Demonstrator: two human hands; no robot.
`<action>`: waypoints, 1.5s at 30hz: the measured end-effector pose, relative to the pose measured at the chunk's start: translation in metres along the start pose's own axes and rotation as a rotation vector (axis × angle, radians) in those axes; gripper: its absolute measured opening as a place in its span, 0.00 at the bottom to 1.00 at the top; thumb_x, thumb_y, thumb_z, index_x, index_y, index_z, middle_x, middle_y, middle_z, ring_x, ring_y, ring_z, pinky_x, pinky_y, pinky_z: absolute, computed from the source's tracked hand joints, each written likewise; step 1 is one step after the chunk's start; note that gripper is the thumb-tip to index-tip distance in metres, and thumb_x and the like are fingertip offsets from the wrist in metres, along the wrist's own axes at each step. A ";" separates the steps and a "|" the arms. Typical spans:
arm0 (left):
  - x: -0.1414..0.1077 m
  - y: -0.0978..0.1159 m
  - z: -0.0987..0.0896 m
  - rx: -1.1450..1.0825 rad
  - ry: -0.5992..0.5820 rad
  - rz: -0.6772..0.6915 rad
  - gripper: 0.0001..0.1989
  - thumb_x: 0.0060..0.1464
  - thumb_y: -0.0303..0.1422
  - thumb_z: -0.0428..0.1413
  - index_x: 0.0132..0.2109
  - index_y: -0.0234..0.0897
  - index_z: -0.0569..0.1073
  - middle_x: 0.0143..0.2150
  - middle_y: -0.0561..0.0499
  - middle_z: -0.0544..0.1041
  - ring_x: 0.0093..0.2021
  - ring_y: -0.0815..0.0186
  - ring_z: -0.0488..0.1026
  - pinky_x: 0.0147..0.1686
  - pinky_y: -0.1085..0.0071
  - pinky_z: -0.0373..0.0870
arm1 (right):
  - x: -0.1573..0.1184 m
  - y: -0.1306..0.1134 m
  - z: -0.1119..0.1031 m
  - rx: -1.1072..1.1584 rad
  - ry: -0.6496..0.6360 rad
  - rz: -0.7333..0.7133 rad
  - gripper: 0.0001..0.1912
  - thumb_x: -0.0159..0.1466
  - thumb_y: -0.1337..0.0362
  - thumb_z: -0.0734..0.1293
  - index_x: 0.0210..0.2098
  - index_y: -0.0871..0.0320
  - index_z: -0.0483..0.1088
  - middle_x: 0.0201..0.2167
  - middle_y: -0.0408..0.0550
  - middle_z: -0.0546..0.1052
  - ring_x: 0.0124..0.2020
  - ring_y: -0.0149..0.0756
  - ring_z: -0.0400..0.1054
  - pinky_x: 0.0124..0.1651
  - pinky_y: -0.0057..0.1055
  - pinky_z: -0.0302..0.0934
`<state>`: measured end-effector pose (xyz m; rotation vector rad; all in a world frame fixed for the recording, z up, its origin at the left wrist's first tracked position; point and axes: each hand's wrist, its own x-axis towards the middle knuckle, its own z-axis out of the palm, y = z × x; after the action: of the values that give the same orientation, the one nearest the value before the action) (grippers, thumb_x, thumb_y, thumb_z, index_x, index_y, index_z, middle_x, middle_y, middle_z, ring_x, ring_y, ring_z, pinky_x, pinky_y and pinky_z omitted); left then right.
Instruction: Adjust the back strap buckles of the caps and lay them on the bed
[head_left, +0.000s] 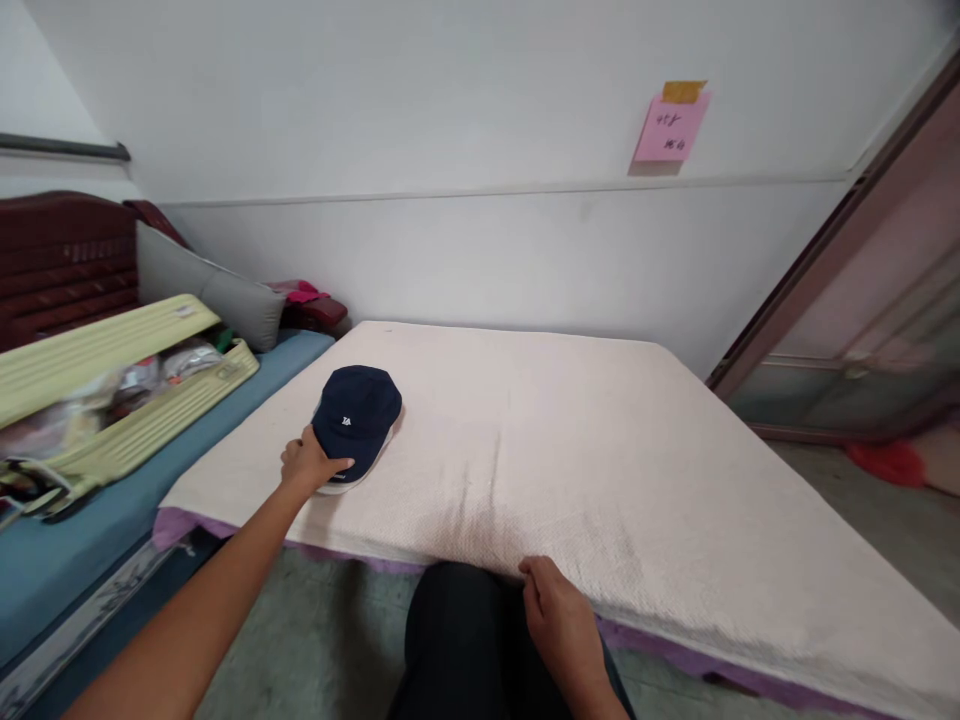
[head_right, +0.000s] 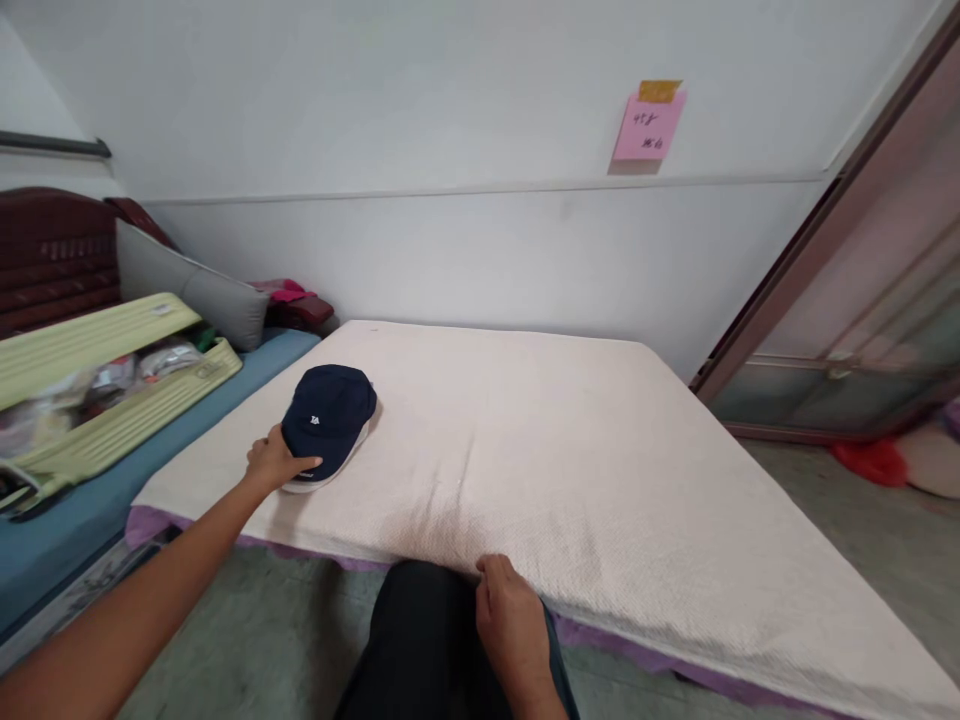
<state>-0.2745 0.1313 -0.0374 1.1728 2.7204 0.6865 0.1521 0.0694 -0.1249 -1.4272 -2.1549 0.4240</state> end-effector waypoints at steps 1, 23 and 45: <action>0.004 0.000 -0.002 -0.036 0.001 -0.027 0.56 0.30 0.46 0.66 0.64 0.27 0.54 0.59 0.25 0.63 0.60 0.32 0.57 0.52 0.46 0.59 | 0.000 0.000 0.000 -0.003 0.000 0.000 0.11 0.65 0.72 0.54 0.39 0.58 0.66 0.33 0.48 0.76 0.34 0.38 0.74 0.36 0.31 0.60; -0.107 0.094 -0.002 -1.516 -0.333 -0.100 0.17 0.57 0.33 0.54 0.54 0.40 0.72 0.53 0.47 0.77 0.57 0.58 0.70 0.54 0.61 0.70 | 0.003 -0.007 -0.009 0.333 0.032 0.136 0.10 0.64 0.66 0.57 0.36 0.57 0.69 0.32 0.48 0.76 0.34 0.38 0.70 0.38 0.31 0.60; -0.259 0.097 -0.010 -1.569 -1.381 -0.263 0.10 0.53 0.34 0.57 0.39 0.40 0.82 0.35 0.48 0.84 0.40 0.55 0.80 0.49 0.62 0.72 | -0.062 -0.018 -0.126 1.577 -0.231 0.315 0.10 0.50 0.65 0.76 0.32 0.58 0.77 0.31 0.43 0.79 0.31 0.33 0.72 0.36 0.28 0.66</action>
<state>-0.0316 0.0016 -0.0068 0.4051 0.6613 0.9942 0.2300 0.0019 -0.0279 -0.6842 -0.9645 1.8790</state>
